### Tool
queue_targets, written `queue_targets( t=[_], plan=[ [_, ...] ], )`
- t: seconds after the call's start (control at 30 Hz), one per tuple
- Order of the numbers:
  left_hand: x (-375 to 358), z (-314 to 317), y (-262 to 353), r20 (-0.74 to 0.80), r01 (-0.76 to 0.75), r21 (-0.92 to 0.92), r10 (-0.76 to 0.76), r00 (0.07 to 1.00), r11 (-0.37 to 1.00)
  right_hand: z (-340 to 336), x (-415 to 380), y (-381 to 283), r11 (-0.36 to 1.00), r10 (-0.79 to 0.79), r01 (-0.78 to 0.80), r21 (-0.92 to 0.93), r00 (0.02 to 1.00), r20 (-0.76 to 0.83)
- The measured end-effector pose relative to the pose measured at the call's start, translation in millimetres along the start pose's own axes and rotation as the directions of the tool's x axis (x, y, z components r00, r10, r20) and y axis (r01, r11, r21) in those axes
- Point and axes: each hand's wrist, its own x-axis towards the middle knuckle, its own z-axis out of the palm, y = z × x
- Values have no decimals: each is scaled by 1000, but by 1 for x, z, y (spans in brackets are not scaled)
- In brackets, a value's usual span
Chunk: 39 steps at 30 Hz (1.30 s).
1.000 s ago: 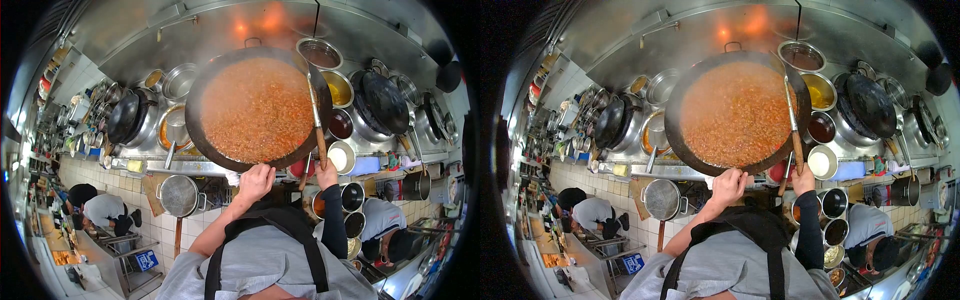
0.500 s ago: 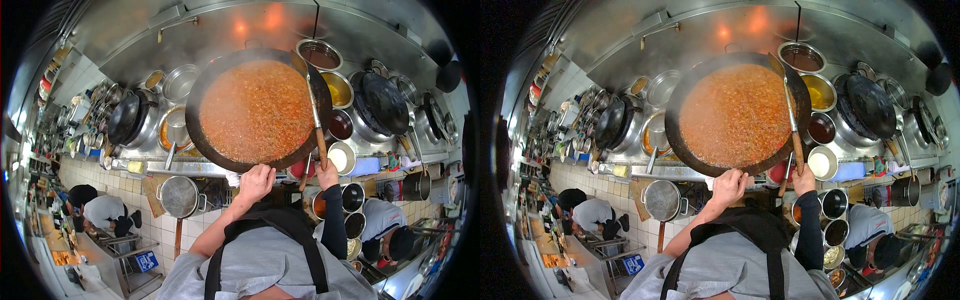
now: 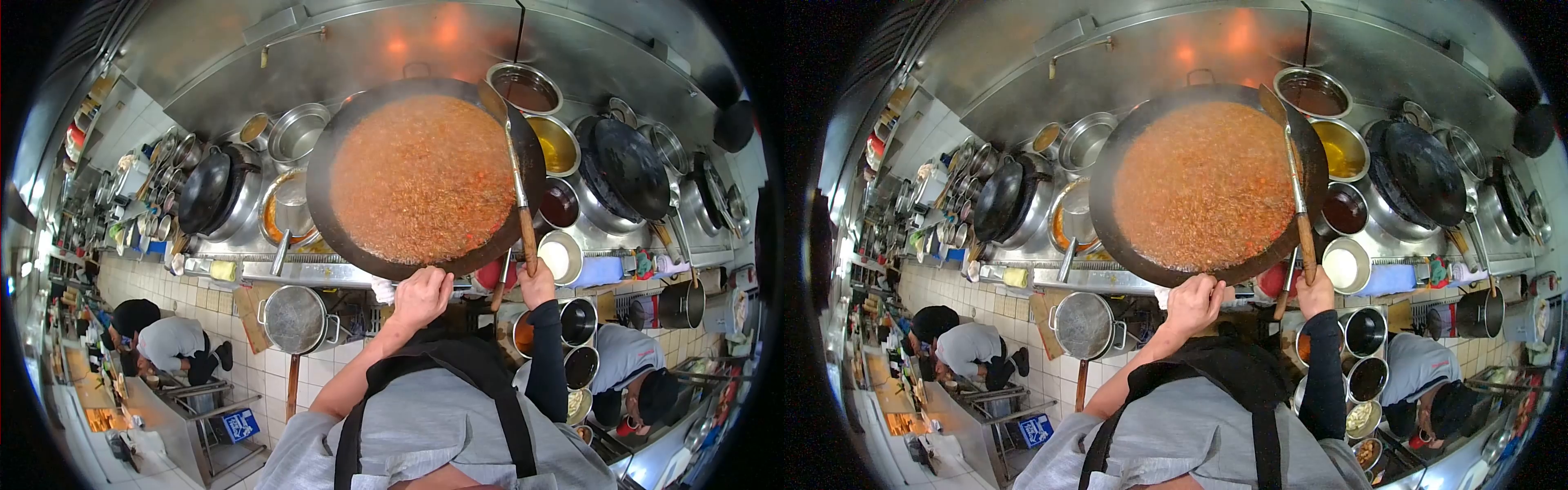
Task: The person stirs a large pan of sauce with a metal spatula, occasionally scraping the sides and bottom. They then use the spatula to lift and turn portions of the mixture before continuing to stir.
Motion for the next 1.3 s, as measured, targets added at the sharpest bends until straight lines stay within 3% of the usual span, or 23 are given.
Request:
queue_targets(
  t=[1.3],
  plan=[
    [1,-4,-2,22,-29,-30,29,999,999,-3,-2,-14,999,20,-20,42,1000,4]
  ],
)
